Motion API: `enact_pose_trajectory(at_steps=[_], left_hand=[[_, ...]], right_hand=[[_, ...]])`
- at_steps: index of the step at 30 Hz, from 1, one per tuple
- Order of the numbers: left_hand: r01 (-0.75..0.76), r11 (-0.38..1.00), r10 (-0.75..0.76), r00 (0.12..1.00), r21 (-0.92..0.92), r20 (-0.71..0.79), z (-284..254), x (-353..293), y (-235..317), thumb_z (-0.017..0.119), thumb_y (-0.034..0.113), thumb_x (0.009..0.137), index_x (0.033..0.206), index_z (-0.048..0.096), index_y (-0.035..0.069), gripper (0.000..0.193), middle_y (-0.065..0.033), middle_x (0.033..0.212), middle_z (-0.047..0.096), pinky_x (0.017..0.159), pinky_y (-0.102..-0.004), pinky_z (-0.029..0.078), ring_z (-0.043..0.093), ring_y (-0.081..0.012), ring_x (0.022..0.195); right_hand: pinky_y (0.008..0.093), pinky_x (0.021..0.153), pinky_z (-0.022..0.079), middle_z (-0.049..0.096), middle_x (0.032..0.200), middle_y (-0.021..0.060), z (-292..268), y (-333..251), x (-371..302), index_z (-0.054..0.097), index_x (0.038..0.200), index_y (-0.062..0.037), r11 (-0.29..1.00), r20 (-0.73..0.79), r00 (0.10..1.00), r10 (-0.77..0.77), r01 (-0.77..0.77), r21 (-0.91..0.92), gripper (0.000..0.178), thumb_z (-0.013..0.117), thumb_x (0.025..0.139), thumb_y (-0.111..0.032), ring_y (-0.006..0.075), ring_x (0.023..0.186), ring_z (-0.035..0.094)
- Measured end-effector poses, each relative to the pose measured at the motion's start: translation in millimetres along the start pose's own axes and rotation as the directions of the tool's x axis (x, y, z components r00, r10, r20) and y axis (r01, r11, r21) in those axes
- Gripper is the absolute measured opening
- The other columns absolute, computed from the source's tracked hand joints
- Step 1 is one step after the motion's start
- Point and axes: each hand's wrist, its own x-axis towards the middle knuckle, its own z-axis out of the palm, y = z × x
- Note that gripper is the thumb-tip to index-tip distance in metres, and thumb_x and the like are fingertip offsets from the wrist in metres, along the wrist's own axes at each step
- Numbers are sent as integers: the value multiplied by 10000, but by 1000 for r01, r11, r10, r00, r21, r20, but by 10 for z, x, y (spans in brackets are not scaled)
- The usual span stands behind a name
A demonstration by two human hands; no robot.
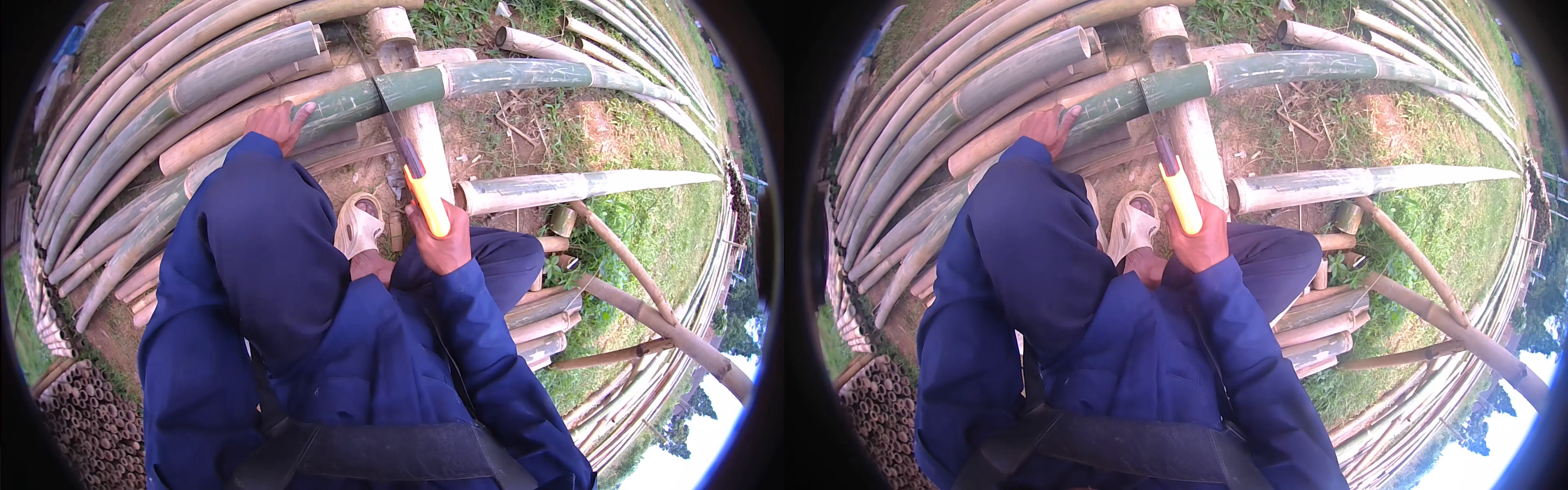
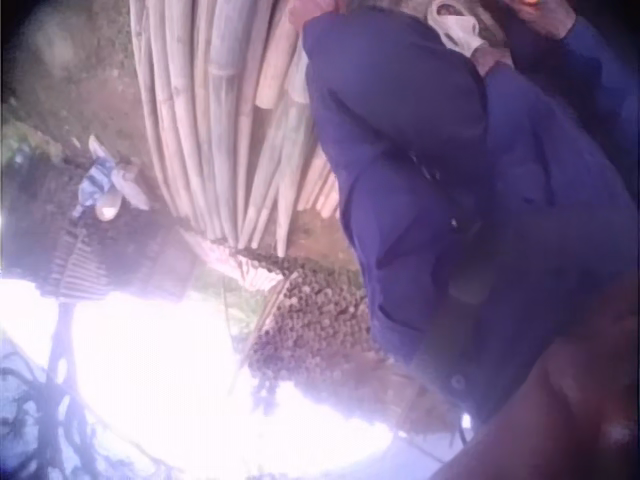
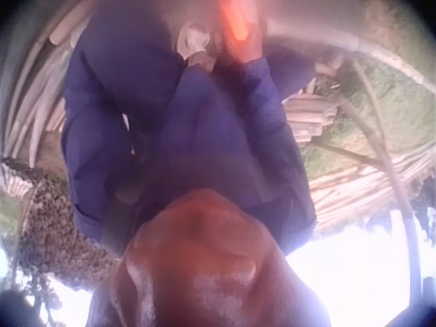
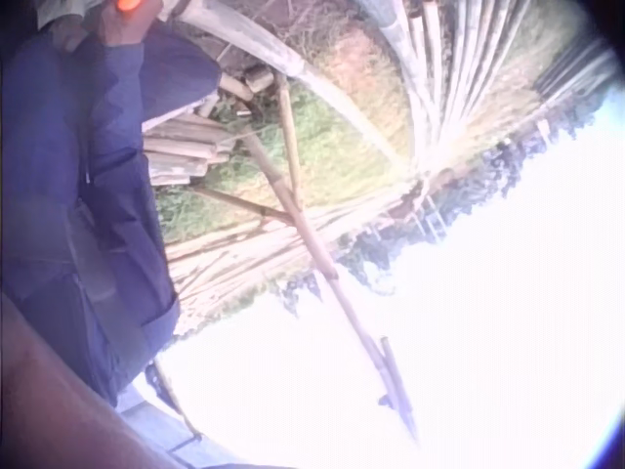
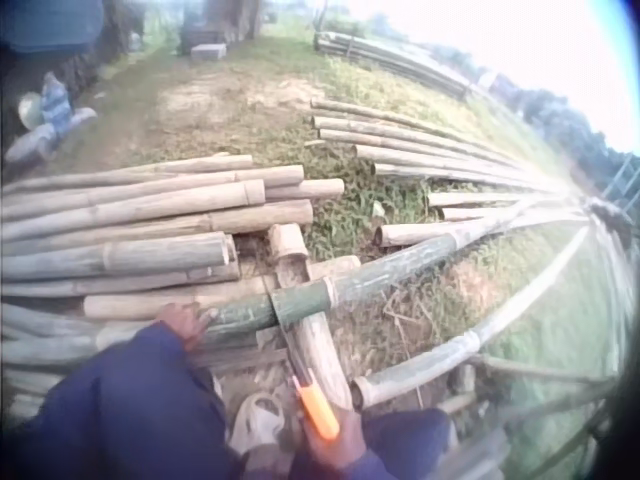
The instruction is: The person uses a hand saw to cut bamboo poles into shorter sections. They repeatedly position a pole on a support, saw through it, and move the cut piece aside to continue with the next pole.
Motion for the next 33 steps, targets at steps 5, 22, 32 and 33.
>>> enact_pose_trajectory(at_steps=[5, 22, 32, 33], left_hand=[[29, 1000, -29, 999, 3, -43, 14, -13, -70, 254, 750, 1036, 1096, 715, -6, 889, -272, 951, 743, 893, -547, 537, 716, -445, 965], [62, 998, -62, 997, 13, 46, 10, -1, 0, 225, 744, 1043, 1091, 726, -1, 899, -266, 959, 744, 898, -558, 528, 716, -440, 970], [69, 997, -70, 996, 18, 49, -71, 63, -13, 198, 759, 1036, 1173, 710, 7, 921, -272, 1005, 744, 934, -553, 521, 708, -429, 1046], [63, 998, -64, 996, 14, 62, -42, 40, 12, 198, 759, 1036, 1175, 710, 7, 920, -270, 1008, 745, 935, -553, 521, 707, -427, 1051]], right_hand=[[345, 631, 520, 669, 706, 146, -351, -18, -891, 717, 1031, 47, 998, -89, 995, -54, 57, 38, 147, 737, 933, -62, 143, 638, 618], [345, 648, 532, 682, 722, 171, -292, -151, -765, 718, 1028, 46, 1000, -72, 997, 3, -3, -2, 137, 733, 930, -48, 194, 639, 672], [325, 822, 576, 780, 999, 207, -526, -97, -1194, 709, 1247, 47, 999, -33, 999, -27, 26, -22, 327, 713, 923, 3, 216, 926, 780], [326, 742, 569, 765, 882, 178, -457, -82, -1065, 723, 1187, 47, 998, -22, 998, 53, -54, -41, 271, 725, 924, -18, 204, 796, 758]])
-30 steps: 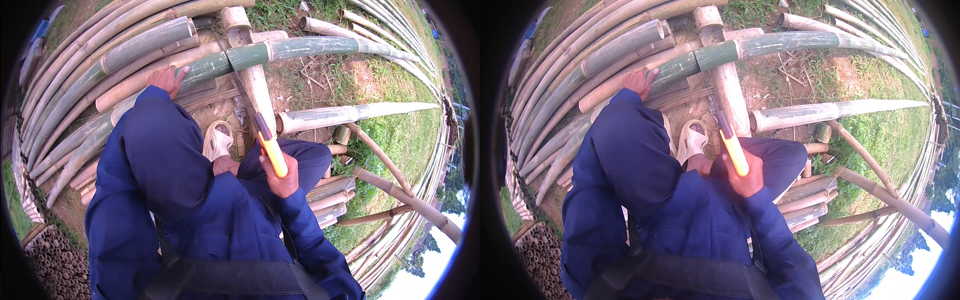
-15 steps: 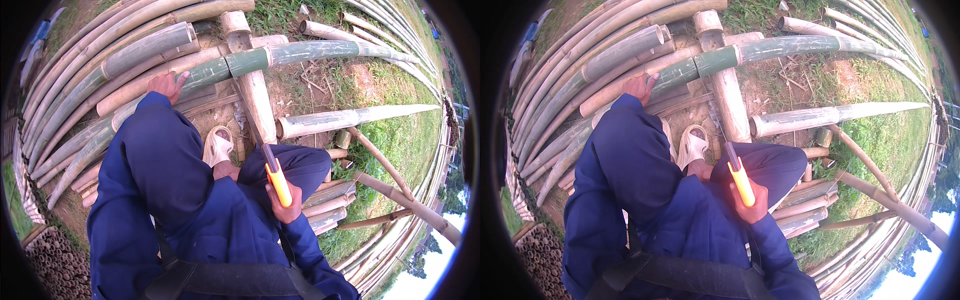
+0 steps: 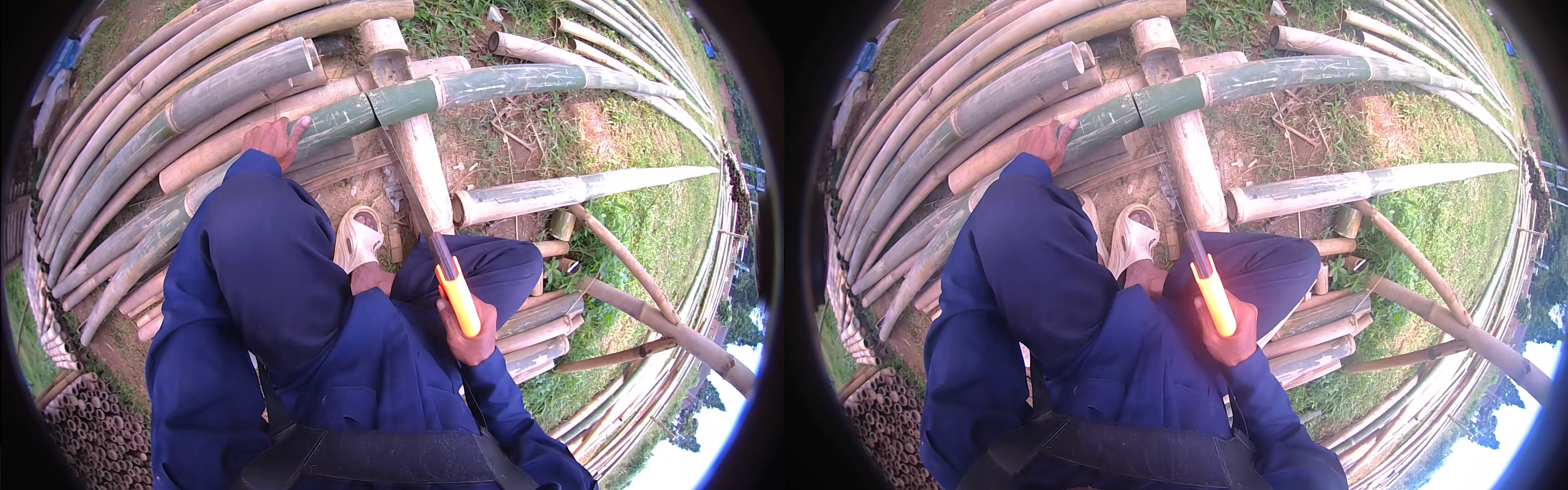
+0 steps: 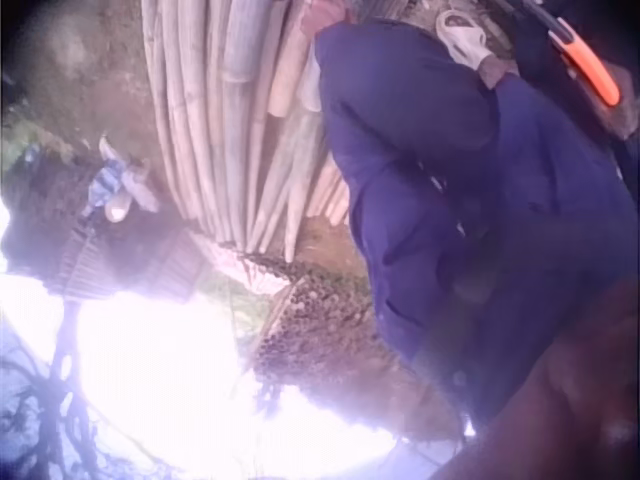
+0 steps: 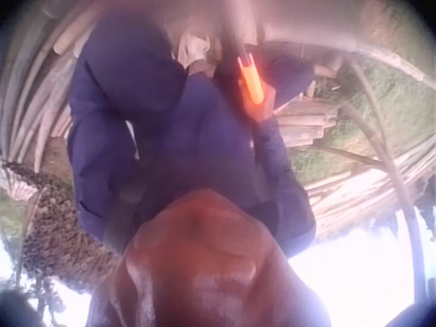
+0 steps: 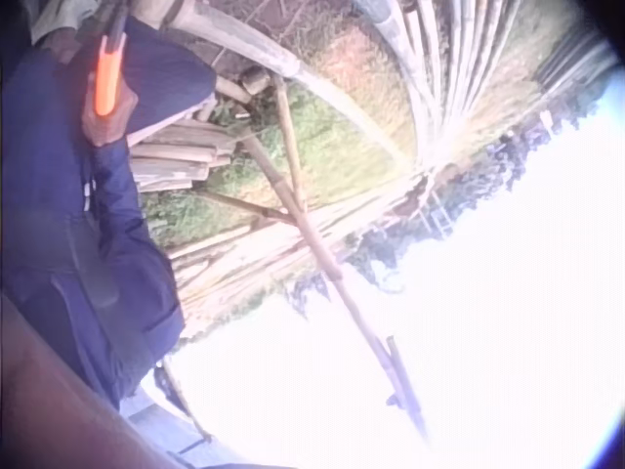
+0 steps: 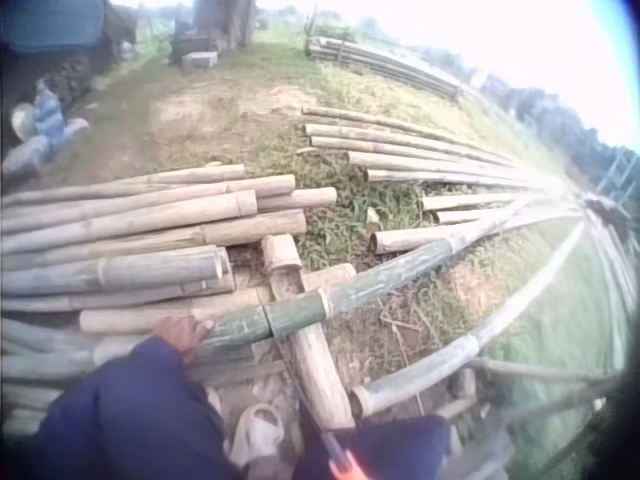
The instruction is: The person uses a hand saw to cut bamboo poles into shorter sections. They repeatedly position a pole on a support, saw through it, and move the cut piece aside to continue with the next pole.
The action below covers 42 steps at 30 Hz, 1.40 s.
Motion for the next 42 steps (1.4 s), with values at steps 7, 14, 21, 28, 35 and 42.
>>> enact_pose_trajectory(at_steps=[7, 14, 21, 28, 35, 42], left_hand=[[-2, 999, 0, 999, -41, -44, 70, 50, -152, 247, 721, 1054, 1225, 716, 14, 865, -293, 1036, 732, 950, -553, 493, 678, -467, 1061], [2, 1000, -2, 1000, -24, 19, 83, 52, -70, 272, 727, 1046, 1226, 719, 24, 853, -301, 1017, 730, 939, -569, 491, 682, -467, 1055], [-22, 1000, 22, 1000, -6, -12, 230, -57, -184, 264, 712, 1055, 1187, 710, 22, 832, -294, 1003, 733, 912, -571, 501, 690, -468, 1019], [-6, 999, 10, 998, 54, -67, 269, -193, -91, 343, 722, 1038, 1244, 683, 24, 804, -269, 1025, 743, 903, -559, 514, 702, -462, 1012], [-60, 993, 82, 967, 98, -242, 301, -389, -31, 467, 741, 989, 1307, 639, 45, 785, -212, 1144, 735, 961, -515, 521, 687, -391, 1115], [-78, 997, 68, 931, -14, -360, 398, -401, -118, 595, 748, 908, 1273, 653, 68, 774, -177, 1084, 730, 983, -468, 485, 681, -336, 1088]], right_hand=[[328, 623, 511, 672, 714, 135, 158, 12, 163, 721, 1061, 42, 990, -67, 992, -111, 117, 83, 152, 730, 933, -41, 143, 623, 594], [363, 596, 497, 608, 666, 175, 397, 162, 518, 691, 945, 44, 994, -64, 998, -29, 36, 106, 141, 745, 923, -85, 161, 575, 572], [353, 625, 545, 718, 790, 162, 16, -182, 114, 721, 1033, 45, 976, -57, 974, -218, 217, -24, 159, 752, 882, 1, 302, 658, 720], [317, 651, 516, 680, 790, 94, -261, 7, -372, 693, 1015, 36, 997, -501, 866, 2, 39, 72, 118, 740, 930, -31, 180, 672, 648], [395, 714, 533, 659, 813, 165, -152, 689, 1196, 603, 1116, 15, 963, -576, 782, -236, 110, -244, 242, 699, 930, -106, 306, 733, 677], [513, 888, 525, 690, 1089, 253, 209, 807, 1568, 612, 1279, -3, 770, -286, 944, -165, -58, -635, 511, 783, 891, -287, 436, 1020, 678]])
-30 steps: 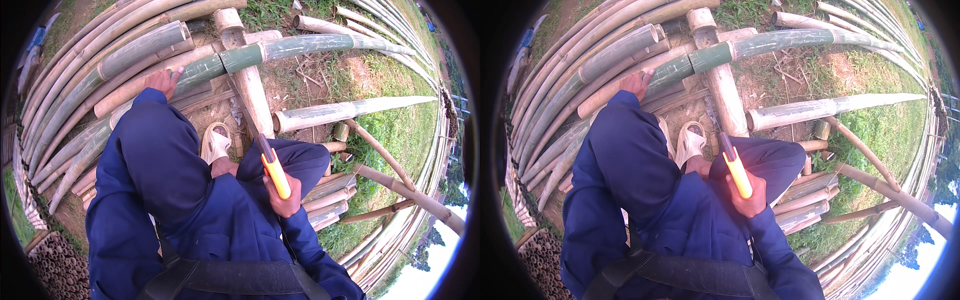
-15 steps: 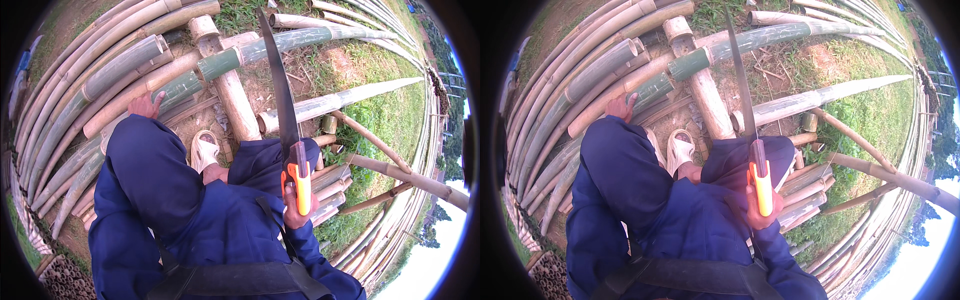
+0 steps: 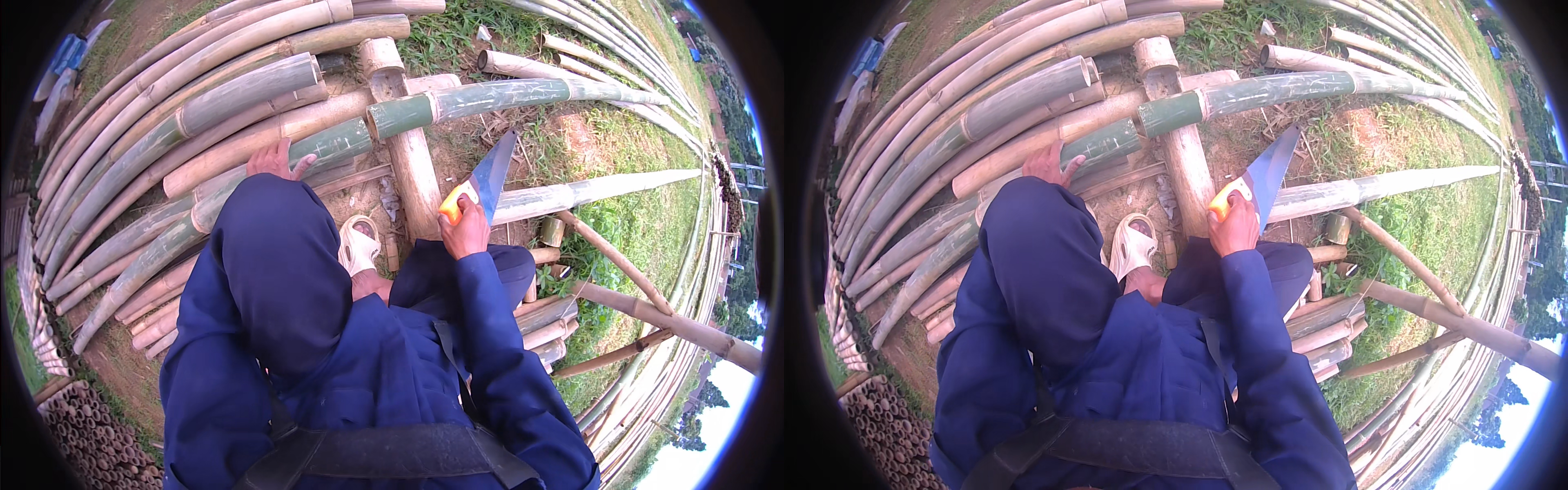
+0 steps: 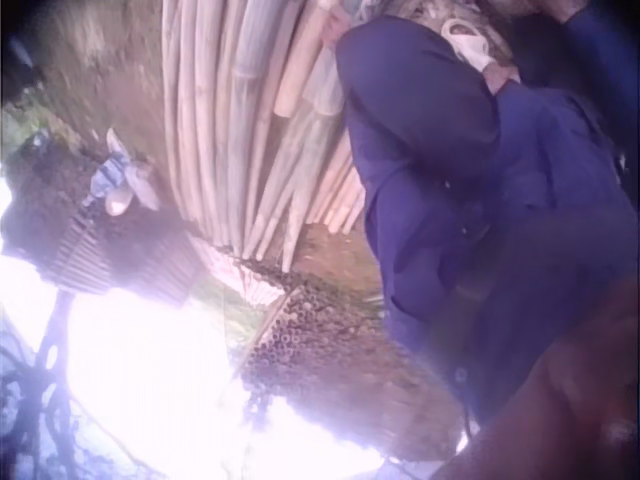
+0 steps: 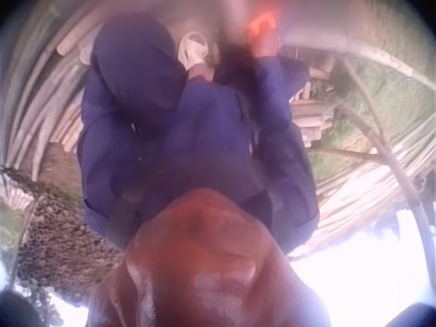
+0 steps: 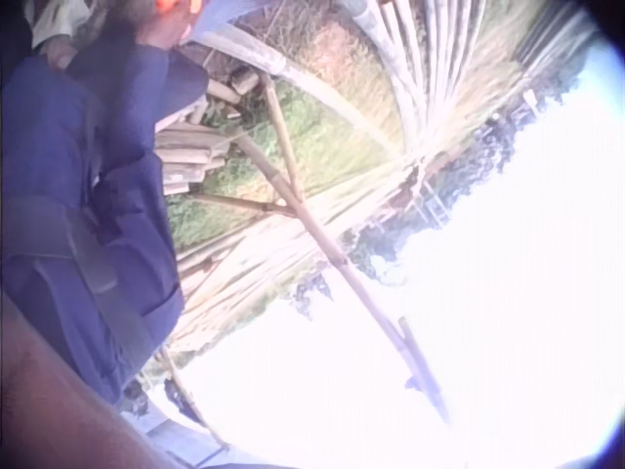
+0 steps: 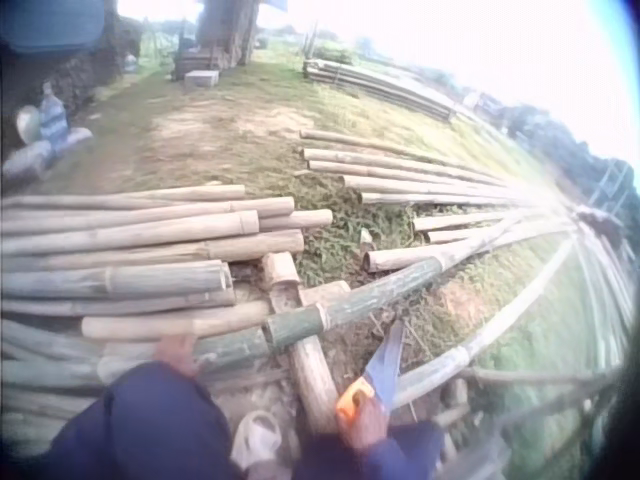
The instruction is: The person uses a hand saw to cut bamboo poles into shorter sections. They repeatedly position a pole on a support, saw through it, and move the cut piece aside to continue with the next pole.
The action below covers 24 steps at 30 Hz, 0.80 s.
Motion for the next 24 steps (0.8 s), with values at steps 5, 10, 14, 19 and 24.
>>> enact_pose_trajectory(at_steps=[5, 10, 14, 19, 24], left_hand=[[-112, 993, 110, 991, -20, -79, -40, -122, -67, 690, 716, 847, 1344, 628, 45, 838, -155, 1190, 708, 1048, -469, 450, 673, -321, 1111], [-62, 993, 65, 997, -98, 30, -166, -140, -117, 788, 685, 760, 1316, 649, 54, 852, -161, 1292, 678, 1110, -484, 414, 629, -336, 1226], [-104, 975, 94, 994, -198, -59, -20, -235, -191, 806, 574, 777, 1296, 645, 26, 771, -163, 1190, 681, 1083, -485, 424, 643, -338, 1148], [-145, 965, 77, 954, -219, -291, 203, -561, -377, 674, 379, 919, 1317, 601, 55, 518, -126, 1187, 653, 1002, -459, 445, 632, -314, 1140], [390, 827, -562, 592, -405, -577, -365, -1513, -891, 738, 344, 935, 1425, 511, 21, 629, -218, 1378, 509, 1132, -500, 351, 471, -400, 1312]], right_hand=[[464, 1027, 468, 625, 1252, 198, -15, -702, 92, 614, 1349, -20, 934, -186, 934, -303, 330, 136, 566, 801, 853, -218, 390, 1192, 586], [471, 1110, 414, 570, 1404, 175, 397, -1276, 276, 548, 1439, -52, 783, -90, 808, -583, 588, 204, 679, 798, 823, -188, 367, 1306, 535], [505, 1211, 319, 439, 1593, 133, 577, -1724, 452, 432, 1556, -94, 648, 64, 652, -756, 758, -71, 872, 821, 789, -240, 326, 1491, 396], [510, 1205, 323, 622, 1331, 145, 906, -1806, 705, 542, 1422, -53, 402, 183, 443, -878, 888, -222, 521, 573, 968, -307, 309, 1347, 548], [493, 1169, 366, 632, 1061, 135, 1065, -1544, 788, 590, 1262, -35, 265, 214, 312, -926, 939, -221, 417, 569, 931, -288, 308, 1097, 639]])
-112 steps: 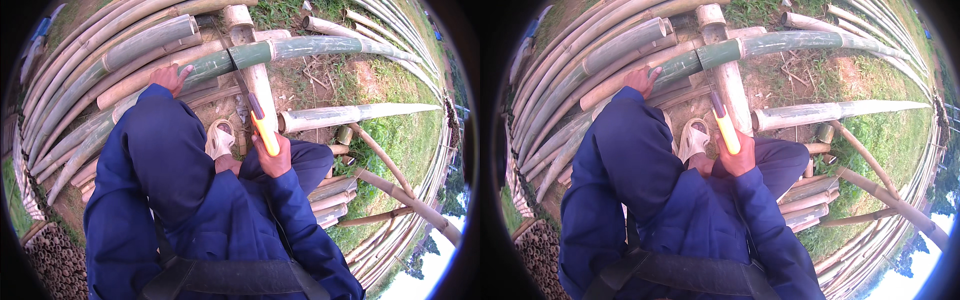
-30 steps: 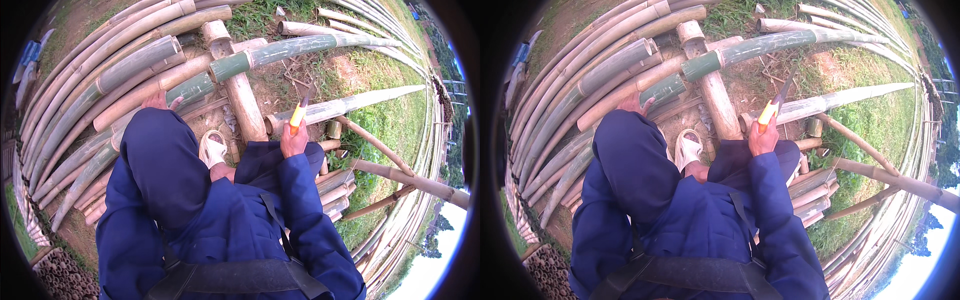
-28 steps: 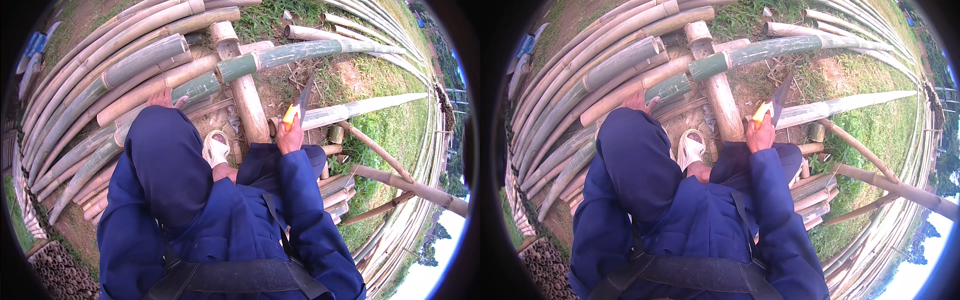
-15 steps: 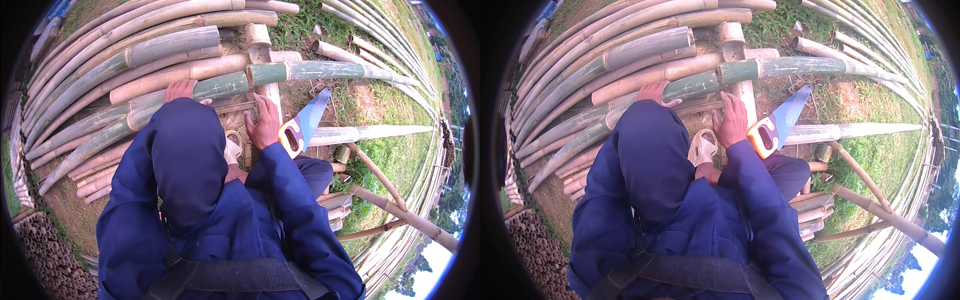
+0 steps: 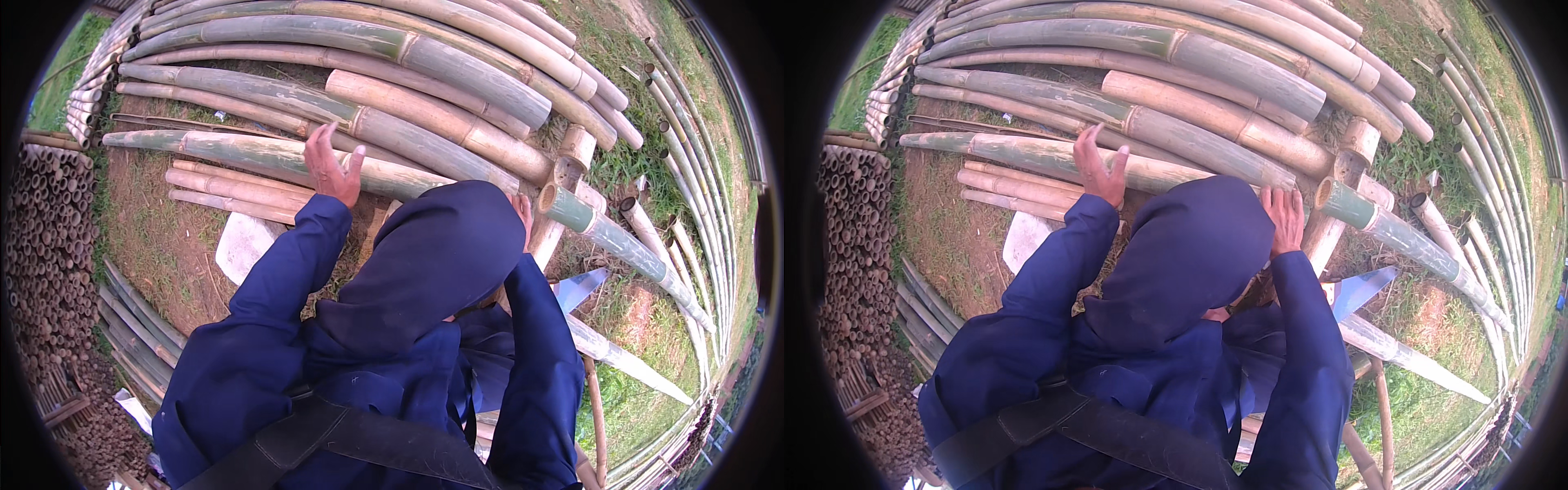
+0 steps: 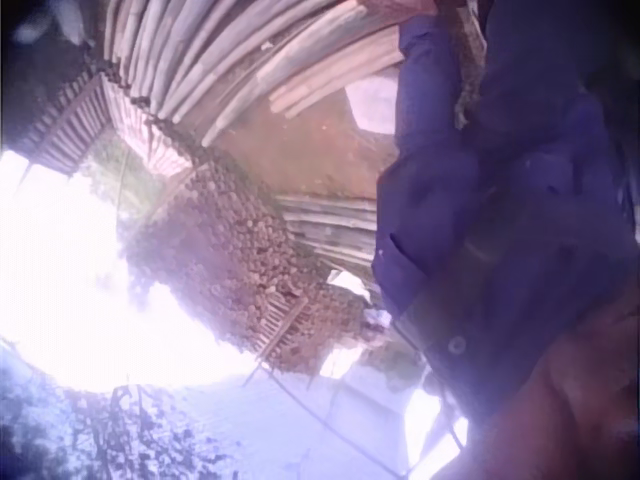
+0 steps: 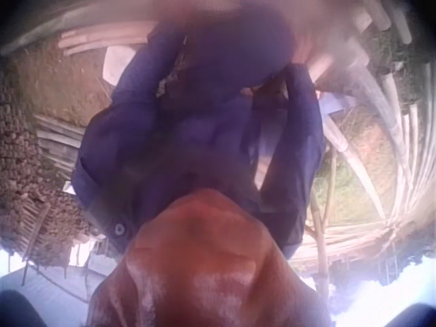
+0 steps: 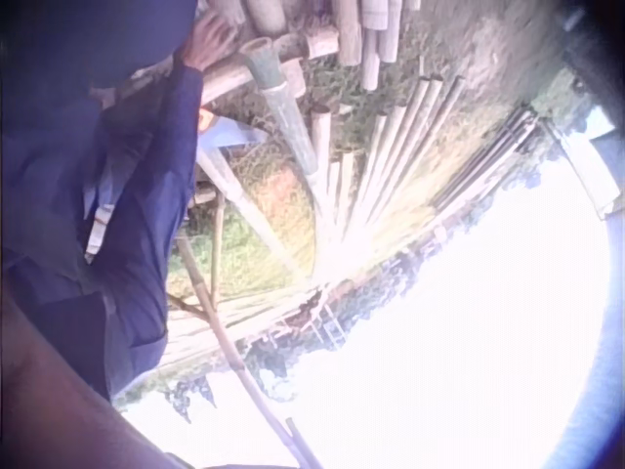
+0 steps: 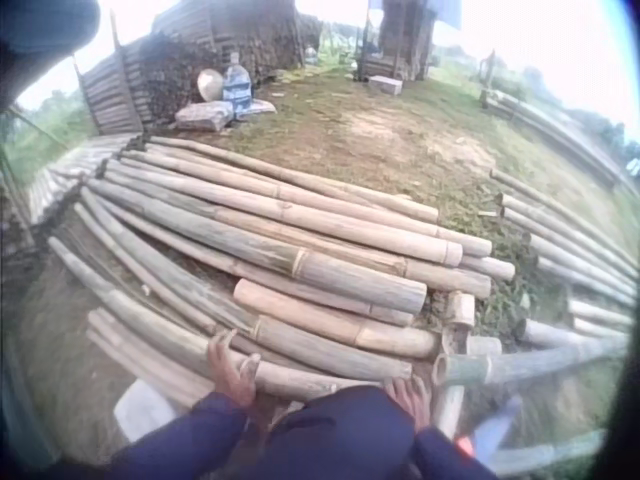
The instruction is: The person uses a hand saw to cut bamboo poles into shorter sections. They repeatedly position a pole on a support, saw through it, and move the cut piece aside to continue with the next pole.
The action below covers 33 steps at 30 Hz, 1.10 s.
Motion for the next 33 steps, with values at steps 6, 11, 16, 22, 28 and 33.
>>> enact_pose_trajectory(at_steps=[6, 11, 16, 22, 28, 33], left_hand=[[805, 302, -942, 333, -510, -32, -582, -221, -1680, 734, 771, 790, 1540, 317, -110, 1230, -308, 1468, 496, 1065, -514, 453, 545, -409, 1306], [751, -65, -923, 205, -657, 325, -661, 205, -1816, 576, 951, 741, 1599, 186, -129, 1434, -315, 1556, 398, 1184, -515, 328, 418, -435, 1447], [644, -76, -859, 346, -761, 378, -715, 825, -1318, 663, 847, 778, 1604, 323, 50, 1198, -252, 1587, 365, 1218, -524, 264, 389, -418, 1445], [649, -145, -861, 288, -747, 418, -707, 817, -1053, 740, 684, 804, 1421, 538, 180, 822, -108, 1371, 583, 1035, -498, 452, 567, -302, 1236], [633, -139, -773, 411, -761, 483, -516, 717, -533, 801, 596, 783, 1437, 524, 156, 835, -112, 1361, 578, 1082, -498, 399, 540, -292, 1243], [630, -127, -694, 496, -766, 523, -487, 1098, -63, 832, 594, 751, 1476, 478, 102, 945, -164, 1423, 502, 1115, -505, 369, 501, -322, 1273]], right_hand=[[486, 1146, 402, 618, 996, 120, -150, 134, 131, 607, 1210, -48, 995, -23, 996, -88, 89, 34, 360, 616, 886, -206, 301, 1022, 643], [460, 1057, 452, 615, 1122, 109, -886, 150, 422, 600, 1256, -67, 996, -55, 998, 6, -1, 90, 600, 814, 700, -132, 313, 1078, 611], [454, 1008, 466, 616, 1243, 119, -1379, 240, 543, 579, 1300, -78, 995, -124, 992, 24, -11, 97, 796, 909, 580, -154, 322, 1149, 606], [481, 1102, 451, 601, 1341, 141, -1399, 426, 119, 541, 1430, -71, 1000, -203, 979, 19, -17, 11, 910, 924, 614, -198, 333, 1268, 583], [511, 1151, 427, 586, 1389, 168, -1385, 724, -286, 519, 1445, -52, 992, -250, 964, 92, -110, -60, 877, 908, 692, -276, 367, 1309, 569], [490, 1128, 439, 592, 1380, 164, -1431, 842, -479, 521, 1425, -58, 978, -175, 964, 202, -209, -25, 849, 912, 714, -309, 367, 1293, 576]])
